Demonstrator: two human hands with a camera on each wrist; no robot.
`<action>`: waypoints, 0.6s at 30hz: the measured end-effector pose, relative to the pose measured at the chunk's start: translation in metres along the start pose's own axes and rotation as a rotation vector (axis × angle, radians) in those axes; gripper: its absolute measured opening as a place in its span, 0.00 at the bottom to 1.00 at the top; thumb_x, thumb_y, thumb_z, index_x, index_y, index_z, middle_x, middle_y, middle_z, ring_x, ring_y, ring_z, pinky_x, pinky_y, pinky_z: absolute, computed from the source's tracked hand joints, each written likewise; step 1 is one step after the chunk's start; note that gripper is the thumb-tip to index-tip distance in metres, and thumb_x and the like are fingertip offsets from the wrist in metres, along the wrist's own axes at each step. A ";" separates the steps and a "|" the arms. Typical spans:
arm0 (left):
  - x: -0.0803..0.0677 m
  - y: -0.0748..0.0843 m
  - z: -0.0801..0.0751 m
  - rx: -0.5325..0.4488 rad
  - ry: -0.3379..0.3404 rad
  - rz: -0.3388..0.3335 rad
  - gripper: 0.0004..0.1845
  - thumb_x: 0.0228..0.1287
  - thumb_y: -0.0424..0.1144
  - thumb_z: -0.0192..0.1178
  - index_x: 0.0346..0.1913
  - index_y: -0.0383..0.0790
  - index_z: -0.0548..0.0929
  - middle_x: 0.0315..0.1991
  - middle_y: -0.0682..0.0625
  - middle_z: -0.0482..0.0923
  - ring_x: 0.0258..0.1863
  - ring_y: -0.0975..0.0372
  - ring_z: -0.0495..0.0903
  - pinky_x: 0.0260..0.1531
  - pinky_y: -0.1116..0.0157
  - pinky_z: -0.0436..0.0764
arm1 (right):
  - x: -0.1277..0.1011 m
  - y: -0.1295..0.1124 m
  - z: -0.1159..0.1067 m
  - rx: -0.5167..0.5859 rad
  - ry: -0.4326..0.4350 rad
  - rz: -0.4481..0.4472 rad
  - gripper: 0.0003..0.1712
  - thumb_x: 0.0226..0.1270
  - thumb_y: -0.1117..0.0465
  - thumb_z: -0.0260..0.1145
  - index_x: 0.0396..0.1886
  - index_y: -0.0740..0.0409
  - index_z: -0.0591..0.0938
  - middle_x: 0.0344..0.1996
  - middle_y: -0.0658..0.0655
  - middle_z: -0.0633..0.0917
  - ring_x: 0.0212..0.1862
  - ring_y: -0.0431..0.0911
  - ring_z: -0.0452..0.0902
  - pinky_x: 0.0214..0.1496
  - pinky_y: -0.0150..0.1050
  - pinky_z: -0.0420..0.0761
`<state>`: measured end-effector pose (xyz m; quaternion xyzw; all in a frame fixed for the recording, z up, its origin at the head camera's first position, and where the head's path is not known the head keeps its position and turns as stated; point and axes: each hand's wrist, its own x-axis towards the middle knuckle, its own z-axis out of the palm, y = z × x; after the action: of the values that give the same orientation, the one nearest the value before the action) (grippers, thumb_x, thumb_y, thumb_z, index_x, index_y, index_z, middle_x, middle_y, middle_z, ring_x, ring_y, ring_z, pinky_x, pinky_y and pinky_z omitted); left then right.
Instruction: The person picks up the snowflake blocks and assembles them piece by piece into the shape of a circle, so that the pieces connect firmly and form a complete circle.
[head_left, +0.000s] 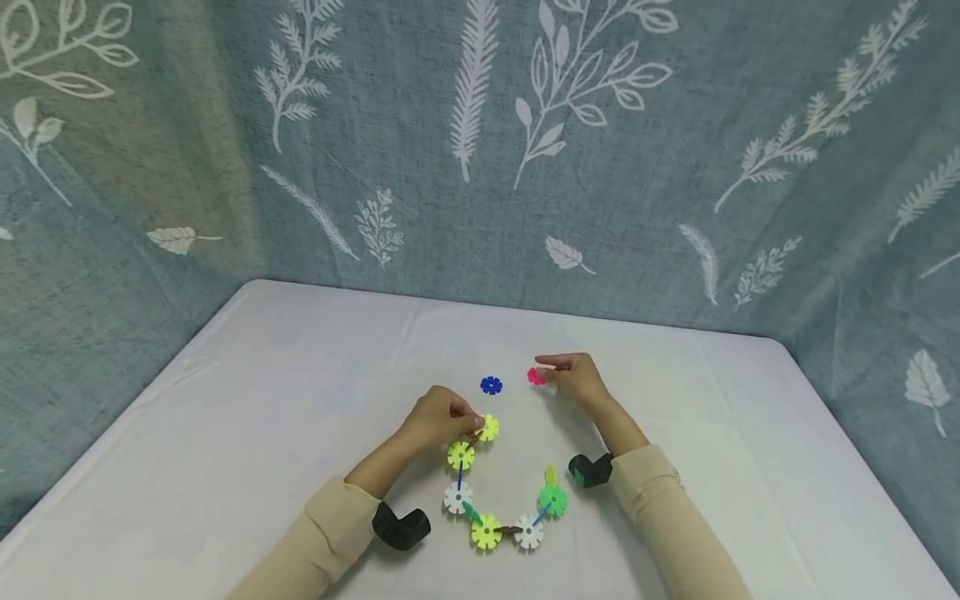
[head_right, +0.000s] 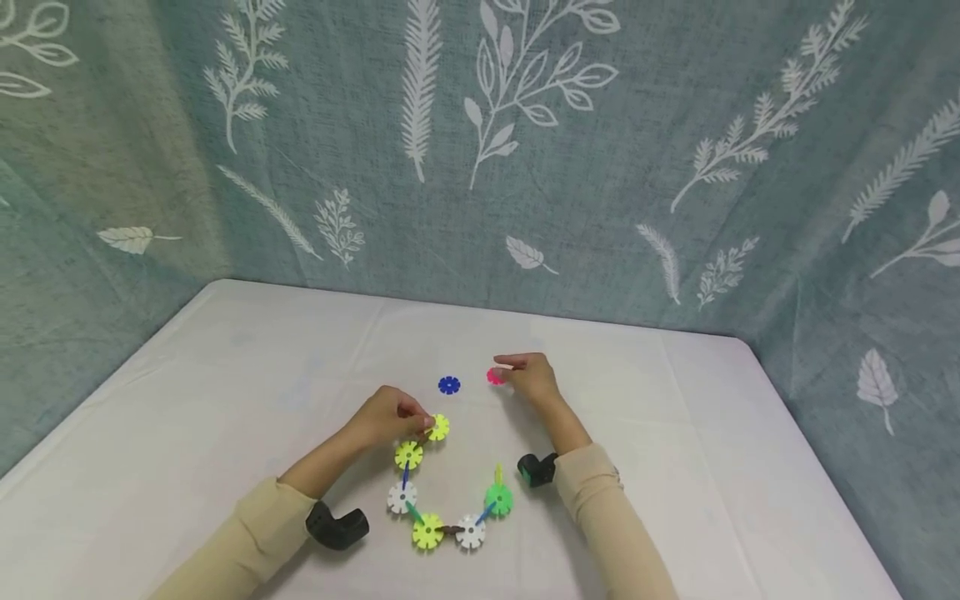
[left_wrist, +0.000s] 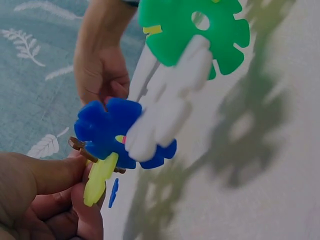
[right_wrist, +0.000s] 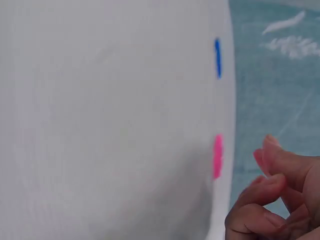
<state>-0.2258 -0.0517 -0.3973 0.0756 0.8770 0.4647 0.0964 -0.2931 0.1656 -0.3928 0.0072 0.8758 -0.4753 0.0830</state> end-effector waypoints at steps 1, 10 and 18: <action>0.000 -0.001 0.000 -0.011 -0.004 0.002 0.07 0.56 0.33 0.62 0.25 0.32 0.84 0.21 0.48 0.82 0.21 0.65 0.76 0.24 0.71 0.73 | 0.002 0.003 0.000 -0.007 0.013 0.007 0.17 0.60 0.65 0.62 0.50 0.62 0.80 0.47 0.64 0.81 0.37 0.45 0.70 0.34 0.32 0.70; -0.003 -0.003 0.000 -0.043 0.023 0.010 0.08 0.55 0.34 0.63 0.23 0.32 0.84 0.23 0.46 0.83 0.21 0.66 0.75 0.24 0.71 0.72 | 0.011 0.013 0.009 -0.209 0.090 0.029 0.18 0.54 0.65 0.66 0.48 0.58 0.83 0.41 0.62 0.80 0.37 0.47 0.67 0.33 0.33 0.67; 0.000 -0.003 -0.002 -0.076 0.015 -0.007 0.08 0.56 0.34 0.62 0.24 0.32 0.84 0.22 0.48 0.82 0.22 0.65 0.74 0.27 0.70 0.72 | 0.002 0.008 0.002 -0.276 0.127 -0.127 0.05 0.51 0.68 0.67 0.31 0.60 0.83 0.29 0.57 0.83 0.33 0.47 0.76 0.35 0.37 0.71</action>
<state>-0.2261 -0.0550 -0.3984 0.0653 0.8595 0.4981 0.0942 -0.2939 0.1684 -0.4007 -0.0296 0.9350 -0.3533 -0.0028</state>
